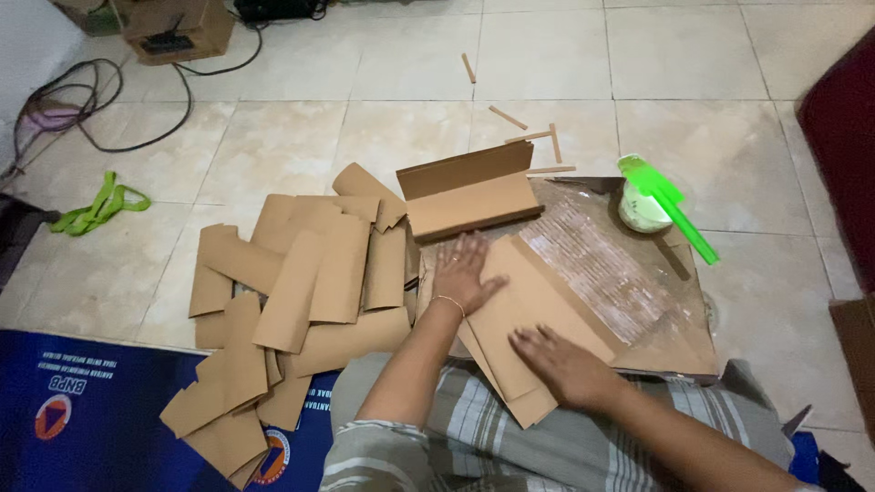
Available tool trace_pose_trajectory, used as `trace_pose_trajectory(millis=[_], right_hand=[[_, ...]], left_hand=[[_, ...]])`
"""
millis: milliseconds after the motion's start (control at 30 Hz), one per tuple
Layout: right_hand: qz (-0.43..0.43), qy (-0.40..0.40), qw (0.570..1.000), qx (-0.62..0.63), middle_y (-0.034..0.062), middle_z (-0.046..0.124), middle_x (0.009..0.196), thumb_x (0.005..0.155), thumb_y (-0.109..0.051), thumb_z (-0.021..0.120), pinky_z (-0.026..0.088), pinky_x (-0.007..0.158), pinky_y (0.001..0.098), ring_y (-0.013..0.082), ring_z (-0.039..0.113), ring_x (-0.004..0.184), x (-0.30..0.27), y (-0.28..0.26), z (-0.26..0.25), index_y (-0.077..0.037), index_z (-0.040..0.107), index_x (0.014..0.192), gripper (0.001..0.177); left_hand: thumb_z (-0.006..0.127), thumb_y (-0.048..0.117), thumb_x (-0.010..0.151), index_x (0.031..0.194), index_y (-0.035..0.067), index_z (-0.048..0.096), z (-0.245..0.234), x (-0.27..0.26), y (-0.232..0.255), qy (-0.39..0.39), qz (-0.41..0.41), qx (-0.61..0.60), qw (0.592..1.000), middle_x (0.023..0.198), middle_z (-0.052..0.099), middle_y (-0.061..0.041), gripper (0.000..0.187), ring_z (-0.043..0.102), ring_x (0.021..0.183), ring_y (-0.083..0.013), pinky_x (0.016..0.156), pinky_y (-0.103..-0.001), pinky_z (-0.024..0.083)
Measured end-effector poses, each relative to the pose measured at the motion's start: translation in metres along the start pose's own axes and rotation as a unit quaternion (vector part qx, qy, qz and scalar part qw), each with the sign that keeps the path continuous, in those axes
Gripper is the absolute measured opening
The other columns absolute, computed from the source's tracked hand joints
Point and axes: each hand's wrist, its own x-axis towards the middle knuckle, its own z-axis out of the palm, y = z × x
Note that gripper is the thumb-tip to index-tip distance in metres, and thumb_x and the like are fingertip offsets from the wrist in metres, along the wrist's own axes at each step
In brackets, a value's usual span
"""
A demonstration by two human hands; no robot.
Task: The person sits on the floor and assembles flat cardboard pieces into box shapes. They align the pieces, apply glue with a brush to the edges, and press the pieces together to form the box structure.
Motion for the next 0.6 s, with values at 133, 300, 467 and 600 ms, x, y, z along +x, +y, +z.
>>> trace_pose_trajectory(millis=[133, 300, 467, 600], right_hand=[[-0.074, 0.007, 0.997, 0.008, 0.0207, 0.048, 0.151, 0.093, -0.021, 0.059, 0.026, 0.118, 0.0542, 0.041, 0.042, 0.142, -0.056, -0.004, 0.006, 0.001, 0.042, 0.147, 0.061], [-0.098, 0.23, 0.962, 0.115, 0.0072, 0.076, 0.097, 0.09, -0.032, 0.074, 0.055, 0.086, 0.0442, 0.0315, 0.071, 0.095, -0.06, 0.003, -0.003, -0.012, 0.075, 0.107, 0.026], [0.02, 0.21, 0.966, 0.149, 0.0112, 0.071, 0.09, 0.097, -0.031, 0.063, 0.054, 0.077, 0.0471, 0.0323, 0.069, 0.086, 0.037, 0.003, -0.037, -0.012, 0.071, 0.102, 0.022], [-0.005, 0.145, 0.989, -0.031, 0.0243, 0.046, 0.149, 0.099, -0.043, 0.054, 0.027, 0.114, 0.0545, 0.0385, 0.041, 0.141, 0.101, 0.012, -0.037, 0.0, 0.047, 0.144, 0.062]], left_hand=[[0.038, 0.05, 0.101, 0.154, 0.026, 0.042, 0.012, 0.015, -0.001, 0.073, -0.092, -0.056, 0.991, 0.167, 0.025, 0.001, 0.059, 0.016, 0.156, -0.0271, 0.126, -0.049, 0.003], [0.049, 0.038, 0.101, 0.145, 0.019, 0.058, 0.025, 0.017, -0.007, 0.129, -0.103, -0.104, 0.981, 0.162, 0.041, 0.001, 0.049, 0.026, 0.155, -0.0237, 0.128, -0.046, 0.01], [0.057, 0.043, 0.098, 0.143, 0.013, 0.058, 0.018, 0.014, -0.007, 0.141, -0.093, -0.094, 0.981, 0.158, 0.044, -0.003, 0.054, 0.028, 0.152, -0.0249, 0.126, -0.046, 0.011], [0.06, 0.046, 0.096, 0.142, 0.014, 0.06, 0.018, 0.014, -0.009, 0.124, -0.09, -0.077, 0.985, 0.159, 0.044, -0.002, 0.056, 0.028, 0.153, -0.0243, 0.126, -0.044, 0.013]])
